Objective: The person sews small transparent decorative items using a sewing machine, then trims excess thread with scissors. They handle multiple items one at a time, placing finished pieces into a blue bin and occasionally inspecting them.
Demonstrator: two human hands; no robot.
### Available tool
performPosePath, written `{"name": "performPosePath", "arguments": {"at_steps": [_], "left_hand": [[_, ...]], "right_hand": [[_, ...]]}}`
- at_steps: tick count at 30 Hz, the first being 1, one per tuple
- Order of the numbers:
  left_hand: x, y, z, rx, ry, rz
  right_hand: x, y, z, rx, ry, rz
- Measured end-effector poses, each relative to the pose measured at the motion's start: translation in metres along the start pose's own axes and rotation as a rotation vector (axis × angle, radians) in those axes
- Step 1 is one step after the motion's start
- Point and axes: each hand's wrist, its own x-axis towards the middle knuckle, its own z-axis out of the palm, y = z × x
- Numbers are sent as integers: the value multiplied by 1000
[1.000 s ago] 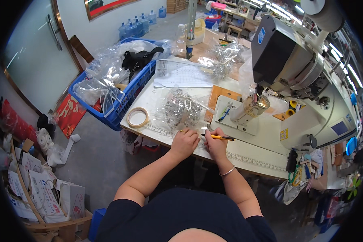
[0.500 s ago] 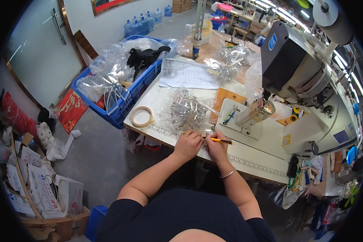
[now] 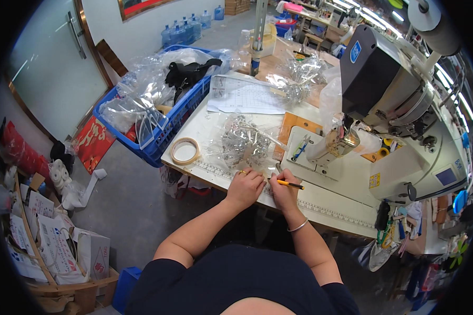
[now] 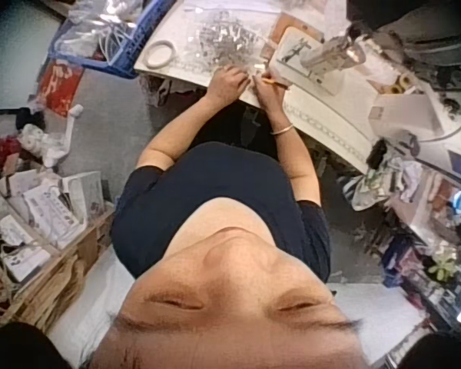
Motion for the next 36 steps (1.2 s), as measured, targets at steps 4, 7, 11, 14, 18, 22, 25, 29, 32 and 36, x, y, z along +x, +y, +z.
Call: {"name": "performPosePath", "arguments": {"at_steps": [4,7,11,14,18,22,25,29,32,36], "left_hand": [[1,2,-1,-15,9,-12],[1,1,-1,-21,19,-11],[0,0,-1,-9,-4,-8],[-1,0,0,-11,8,-2],[-2,-1,1,-34,8,6],[-3,0,-6,-57,23,30],[1,-7,-32,-221,63,128],[39,-35,-85,-21,194,173],[72,-37,-108,106,-12,138],[94,-51,-98,369,-448,121]], "right_hand": [[0,4,1,53,21,23],[0,2,1,17,22,-6],[0,2,0,-55,60,-129],[-2,3,-4,157,73,161],[-3,5,-7,230,106,161],[-12,-3,-31,252,128,176],[-20,13,-70,136,238,55],[-35,25,-128,-96,417,-134],[-46,28,-154,-350,441,-190],[-56,38,-156,-436,421,-198]]}}
